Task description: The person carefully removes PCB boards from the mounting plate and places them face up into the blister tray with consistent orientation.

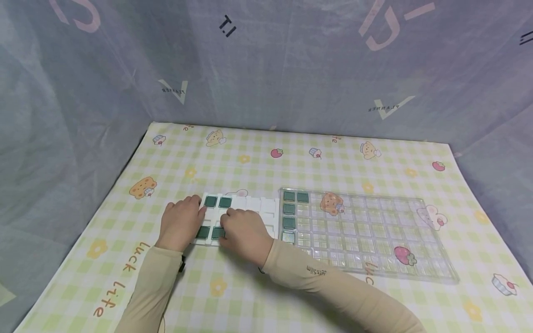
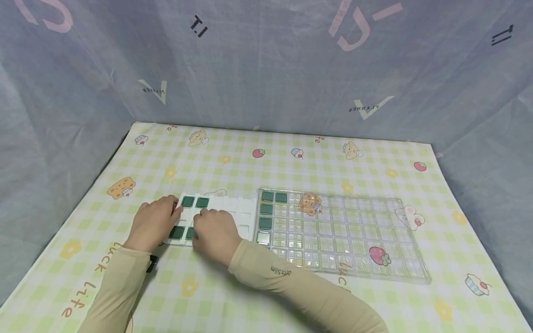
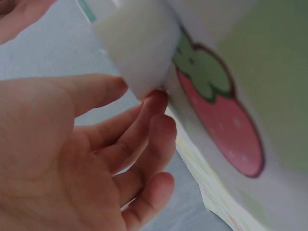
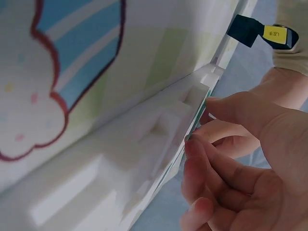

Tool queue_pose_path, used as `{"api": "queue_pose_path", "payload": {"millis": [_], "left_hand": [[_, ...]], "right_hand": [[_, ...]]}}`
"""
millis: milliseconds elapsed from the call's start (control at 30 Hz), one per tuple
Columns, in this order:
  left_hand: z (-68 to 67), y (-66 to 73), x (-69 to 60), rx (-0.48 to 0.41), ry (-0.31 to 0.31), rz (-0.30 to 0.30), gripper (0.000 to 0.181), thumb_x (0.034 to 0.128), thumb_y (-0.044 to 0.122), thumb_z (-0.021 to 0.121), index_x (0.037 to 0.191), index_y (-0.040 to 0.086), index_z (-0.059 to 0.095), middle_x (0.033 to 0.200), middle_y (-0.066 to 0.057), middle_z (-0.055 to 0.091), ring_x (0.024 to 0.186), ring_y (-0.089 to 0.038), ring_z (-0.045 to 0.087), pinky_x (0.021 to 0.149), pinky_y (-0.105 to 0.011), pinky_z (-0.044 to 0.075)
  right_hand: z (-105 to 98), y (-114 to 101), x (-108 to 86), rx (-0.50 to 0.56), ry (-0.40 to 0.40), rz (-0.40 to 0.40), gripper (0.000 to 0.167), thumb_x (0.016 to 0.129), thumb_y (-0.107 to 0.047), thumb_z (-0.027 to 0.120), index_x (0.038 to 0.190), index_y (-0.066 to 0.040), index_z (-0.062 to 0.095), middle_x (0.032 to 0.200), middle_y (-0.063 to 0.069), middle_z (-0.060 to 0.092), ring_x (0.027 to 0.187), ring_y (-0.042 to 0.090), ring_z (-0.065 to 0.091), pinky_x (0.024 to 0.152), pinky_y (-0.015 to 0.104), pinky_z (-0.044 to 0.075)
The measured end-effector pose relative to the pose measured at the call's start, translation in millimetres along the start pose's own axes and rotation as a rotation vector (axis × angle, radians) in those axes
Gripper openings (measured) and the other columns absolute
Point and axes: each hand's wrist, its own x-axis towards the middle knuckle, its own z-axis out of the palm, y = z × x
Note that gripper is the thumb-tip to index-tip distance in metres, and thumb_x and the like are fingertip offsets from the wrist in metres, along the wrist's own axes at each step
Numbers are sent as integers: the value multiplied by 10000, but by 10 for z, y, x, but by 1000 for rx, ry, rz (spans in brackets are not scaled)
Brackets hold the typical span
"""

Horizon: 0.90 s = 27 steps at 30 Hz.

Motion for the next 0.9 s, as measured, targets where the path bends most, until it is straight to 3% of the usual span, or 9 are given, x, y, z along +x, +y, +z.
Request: {"api": "queue_pose_path", "payload": {"millis": [367,900], "left_hand": [[-1,7,2,0,-8,-4,318,1034,227,574,1187,-45,636,1061,-205,716,929,-382,686,823,-517,444],[-9,9,4,-1,-6,-4,315,1036,222,566,1182,-48,634,1050,-206,715,923,-385,685,812,-511,441]], "right_hand": [[5,26,-25,6,33,-14,229,843,-395,792,792,-192,699,733,-70,628,623,80,606,504,224,437],[-36,62,-41,25,7,-15,213,846,-407,787,843,-203,727,757,-76,646,644,79,608,522,229,425]]}}
